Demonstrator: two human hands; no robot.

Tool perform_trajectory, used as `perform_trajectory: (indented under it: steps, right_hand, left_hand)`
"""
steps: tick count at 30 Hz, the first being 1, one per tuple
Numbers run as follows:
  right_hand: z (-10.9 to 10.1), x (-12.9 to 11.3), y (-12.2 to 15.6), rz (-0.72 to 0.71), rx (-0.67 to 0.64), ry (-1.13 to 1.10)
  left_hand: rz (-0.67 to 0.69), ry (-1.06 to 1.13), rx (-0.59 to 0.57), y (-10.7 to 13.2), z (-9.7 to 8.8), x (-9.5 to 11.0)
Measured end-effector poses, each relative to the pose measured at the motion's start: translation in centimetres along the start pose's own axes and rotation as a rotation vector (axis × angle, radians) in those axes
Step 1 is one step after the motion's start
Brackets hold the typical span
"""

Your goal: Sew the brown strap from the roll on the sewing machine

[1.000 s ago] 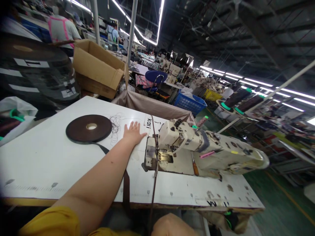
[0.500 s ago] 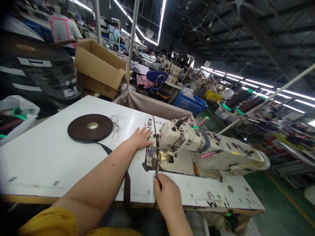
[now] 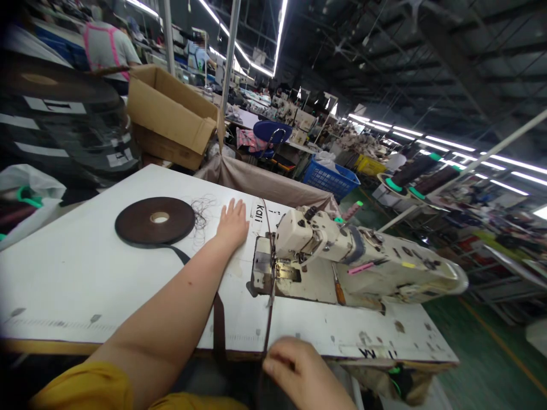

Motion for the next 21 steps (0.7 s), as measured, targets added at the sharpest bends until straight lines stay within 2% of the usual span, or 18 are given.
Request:
perform_trajectory:
  steps: [2,5,8,10,12,15,19,21]
  right_hand:
    - [-1.1,-0.5,-1.4,0.07,0.204,0.086]
    - [-1.5,-1.2,-3.7,0.195,0.324,0.296]
    - [-1.4,-1.9,-4.9,0.278,0.364,0.509]
    - [-1.2,-2.2,-4.6,0.259,0.364,0.542]
    - [-0.6,-1.9,-3.5,0.197,0.266,0.455]
    - [0.8,-0.6,-0.9,0.118,0.018,0.205]
    - [2.1,0.5,1.6,0.056,-0.198,0.016]
    - [1.9,0.5,1.1,0.06,-0.172,0.012]
  left_hand:
    - [0.15,-0.003,-0.072,0.4,1.1,1.8]
    - [0.212,-0.002,-0.169,0.6,2.7,2.4]
    - [0.07,0.01,-0.176,-0.2,2.9,0.5]
    - [-0.069,0.022,-0.142,-0.9,2.5,-1.3]
    - [-0.189,0.033,-0.103,-1.3,2.0,-2.9]
    - [-0.293,0.043,-0.045,-1.4,1.2,-4.1]
    - [-0.28,0.035,0.064,-0.7,-0.3,-3.8]
    - [-0.218,0.029,0.096,-0.5,-0.7,-2.8]
Point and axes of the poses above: each hand's wrist, its own y-axis away from the middle knuckle, its own z-axis out of the palm, x = y × z, the point moved 5 cm from there along -y, towards the middle knuckle, and after that the axes turned 9 degrees about -x, right-handed, at the moved point
